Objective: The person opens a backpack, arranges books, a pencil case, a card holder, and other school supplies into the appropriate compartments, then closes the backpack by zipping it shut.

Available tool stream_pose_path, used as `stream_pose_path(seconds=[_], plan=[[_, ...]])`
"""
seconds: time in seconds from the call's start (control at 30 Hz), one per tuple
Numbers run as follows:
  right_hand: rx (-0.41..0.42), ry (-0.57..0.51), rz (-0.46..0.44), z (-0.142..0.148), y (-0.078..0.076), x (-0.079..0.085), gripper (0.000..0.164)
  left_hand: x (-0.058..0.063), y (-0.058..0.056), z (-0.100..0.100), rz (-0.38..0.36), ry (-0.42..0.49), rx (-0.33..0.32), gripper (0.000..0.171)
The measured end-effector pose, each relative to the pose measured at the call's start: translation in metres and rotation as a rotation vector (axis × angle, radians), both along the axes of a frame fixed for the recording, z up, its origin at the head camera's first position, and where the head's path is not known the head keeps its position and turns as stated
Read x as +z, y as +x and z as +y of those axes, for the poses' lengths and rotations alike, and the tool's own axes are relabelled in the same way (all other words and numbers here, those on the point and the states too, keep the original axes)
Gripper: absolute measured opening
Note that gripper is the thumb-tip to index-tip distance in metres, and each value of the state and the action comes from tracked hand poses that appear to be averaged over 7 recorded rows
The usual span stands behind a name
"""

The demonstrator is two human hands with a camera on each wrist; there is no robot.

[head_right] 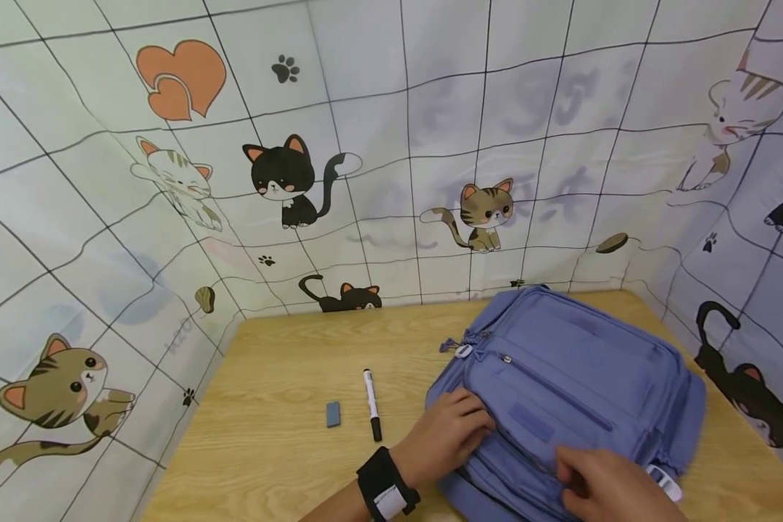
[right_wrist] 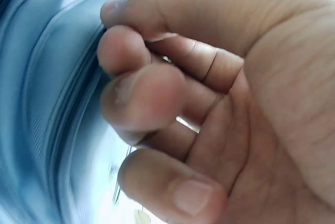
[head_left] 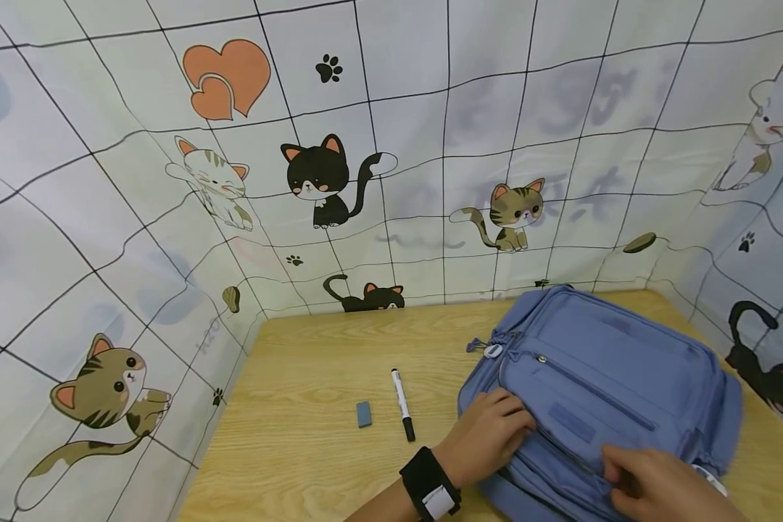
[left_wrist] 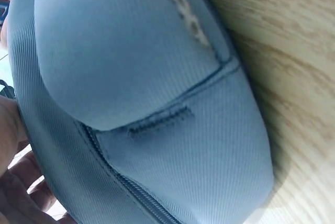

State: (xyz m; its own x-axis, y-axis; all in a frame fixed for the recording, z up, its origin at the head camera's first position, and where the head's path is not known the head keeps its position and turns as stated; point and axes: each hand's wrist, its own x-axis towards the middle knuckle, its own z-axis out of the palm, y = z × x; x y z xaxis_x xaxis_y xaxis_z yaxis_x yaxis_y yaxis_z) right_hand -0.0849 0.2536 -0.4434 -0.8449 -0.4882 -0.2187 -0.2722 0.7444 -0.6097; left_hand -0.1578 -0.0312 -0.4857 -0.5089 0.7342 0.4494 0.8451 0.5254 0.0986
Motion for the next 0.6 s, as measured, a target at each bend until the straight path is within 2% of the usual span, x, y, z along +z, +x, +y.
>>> stream_pose_path(seconds=[0.3,0.47,0.6], plan=[[-0.084,0.02,-0.012,0.027,0.012,-0.011,0.027,-0.001,0.001,-0.003,-0.014,0.015,-0.002,0.008],[-0.082,-0.003,0.026,0.045,0.012,-0.021,0.027,-0.003,0.001,-0.005,-0.027,0.027,-0.001,0.009],[-0.101,0.008,0.026,0.049,0.014,-0.02,0.029,-0.004,0.002,-0.005,-0.035,0.03,-0.001,0.008]])
